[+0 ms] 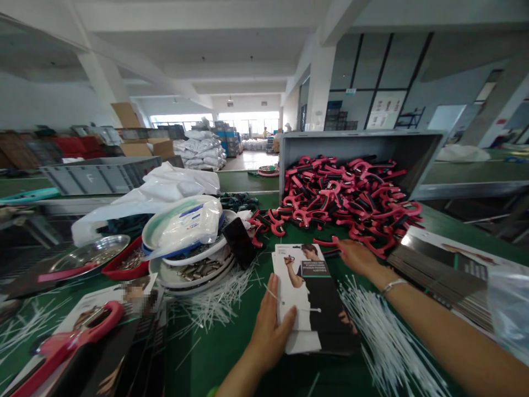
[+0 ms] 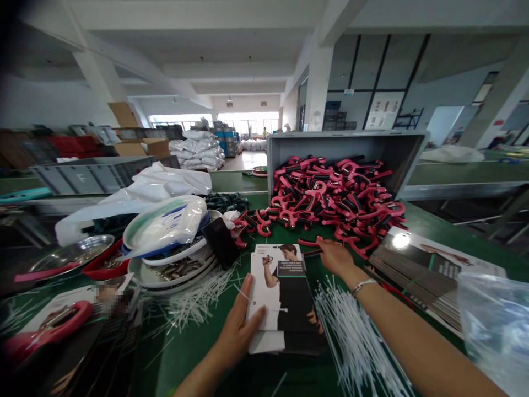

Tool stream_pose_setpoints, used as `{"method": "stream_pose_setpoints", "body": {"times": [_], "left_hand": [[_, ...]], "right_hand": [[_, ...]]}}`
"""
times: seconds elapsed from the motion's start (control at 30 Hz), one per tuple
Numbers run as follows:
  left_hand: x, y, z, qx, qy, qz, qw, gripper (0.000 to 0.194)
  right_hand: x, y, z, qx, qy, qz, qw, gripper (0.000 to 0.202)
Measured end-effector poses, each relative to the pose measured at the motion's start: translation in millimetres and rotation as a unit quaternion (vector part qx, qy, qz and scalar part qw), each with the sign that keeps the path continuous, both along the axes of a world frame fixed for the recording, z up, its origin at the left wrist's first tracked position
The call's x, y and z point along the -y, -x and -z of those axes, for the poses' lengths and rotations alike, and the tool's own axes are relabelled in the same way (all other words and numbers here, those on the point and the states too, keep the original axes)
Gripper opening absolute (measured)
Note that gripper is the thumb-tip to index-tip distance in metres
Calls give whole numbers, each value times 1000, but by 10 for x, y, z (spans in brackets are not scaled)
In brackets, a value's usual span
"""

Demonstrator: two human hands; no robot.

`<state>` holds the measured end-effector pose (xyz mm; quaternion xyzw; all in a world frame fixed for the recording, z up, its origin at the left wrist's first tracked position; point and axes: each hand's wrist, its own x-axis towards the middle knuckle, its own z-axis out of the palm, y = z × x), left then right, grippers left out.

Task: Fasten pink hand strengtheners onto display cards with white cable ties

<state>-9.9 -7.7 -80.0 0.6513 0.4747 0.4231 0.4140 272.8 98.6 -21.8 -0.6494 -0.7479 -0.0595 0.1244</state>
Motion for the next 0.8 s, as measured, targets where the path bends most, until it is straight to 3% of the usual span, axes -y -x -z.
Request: {"method": "stream_pose_setpoints", "body": {"times": [0.17,0.27,0.47,0.6,0.7,0.8], "left_hand": [[16,-4,-5,-41,-6,54,998,78],[49,51,-15,-65,-42,75,994,86],[57,124,-85,-101,-74,133,983,97],[43,137,-158,-134,-54,132,981,94],[49,138,-172,-145,-60,132,979,92],[51,133,-150,-137,-76,126,980,89]], "right_hand": [[-248,119,325,20,57,-37,997,27],[-280,128,320,17,41,-42,998,26],[-310,-173,-43,-4,-72,38,997,33],[-90,-189,-350,-36,-146,55,987,33],[207,9,-547,-91,-237,-25,967,26],[466,259,-676,-97,-283,-171,939,20]]}}
